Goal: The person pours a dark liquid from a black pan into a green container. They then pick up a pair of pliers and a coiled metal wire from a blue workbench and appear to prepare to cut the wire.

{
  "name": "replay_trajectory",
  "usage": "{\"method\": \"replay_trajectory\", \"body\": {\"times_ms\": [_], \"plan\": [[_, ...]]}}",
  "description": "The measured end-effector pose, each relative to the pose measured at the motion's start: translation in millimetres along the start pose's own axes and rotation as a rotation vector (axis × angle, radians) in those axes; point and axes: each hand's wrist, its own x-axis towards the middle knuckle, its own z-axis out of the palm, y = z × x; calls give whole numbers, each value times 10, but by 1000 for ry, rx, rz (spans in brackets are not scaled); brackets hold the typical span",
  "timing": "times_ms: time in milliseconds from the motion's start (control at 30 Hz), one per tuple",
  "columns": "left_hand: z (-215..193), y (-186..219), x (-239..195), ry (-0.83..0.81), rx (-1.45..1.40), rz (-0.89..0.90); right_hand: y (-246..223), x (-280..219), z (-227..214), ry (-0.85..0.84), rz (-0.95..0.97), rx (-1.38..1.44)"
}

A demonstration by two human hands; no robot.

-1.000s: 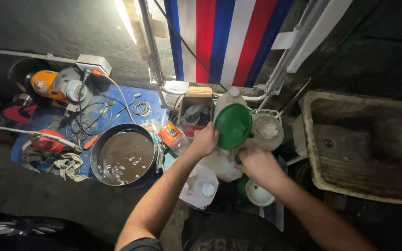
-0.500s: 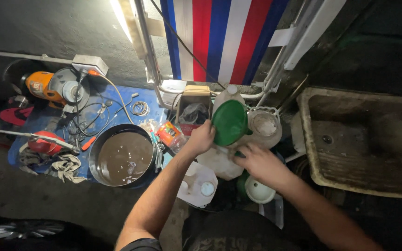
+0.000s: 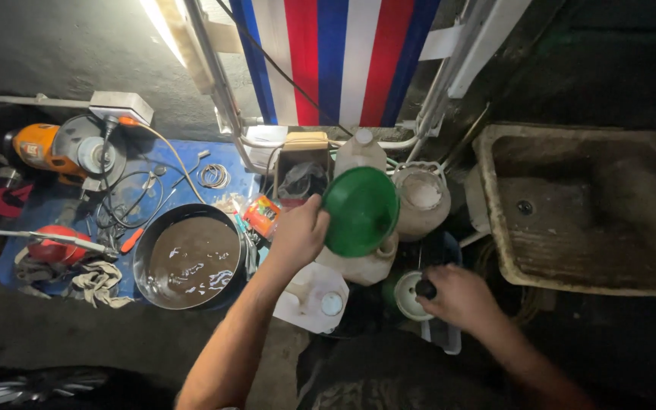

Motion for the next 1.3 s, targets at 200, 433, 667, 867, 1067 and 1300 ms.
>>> {"method": "replay_trajectory", "body": {"times_ms": [200,433,667,867,1067,1300], "plan": [[208,138,-63,25,164,116,137,-97,644,28,11,-88],[80,409,-67,-25,241,103,47,-30,702,46,-59,-230],[-4,491,-168,-62,207,63,123,1,679,53,-50,-136],[-229,241,-433,139,-12,-69,78,-48,411,275,-129,52],[-158,-924,-940,689,-113,-320,141,-125,294,643,91,284],[309,-2482,-1914,1013,-487,-1176,-328,-246,-185,905,-145,368]]}}
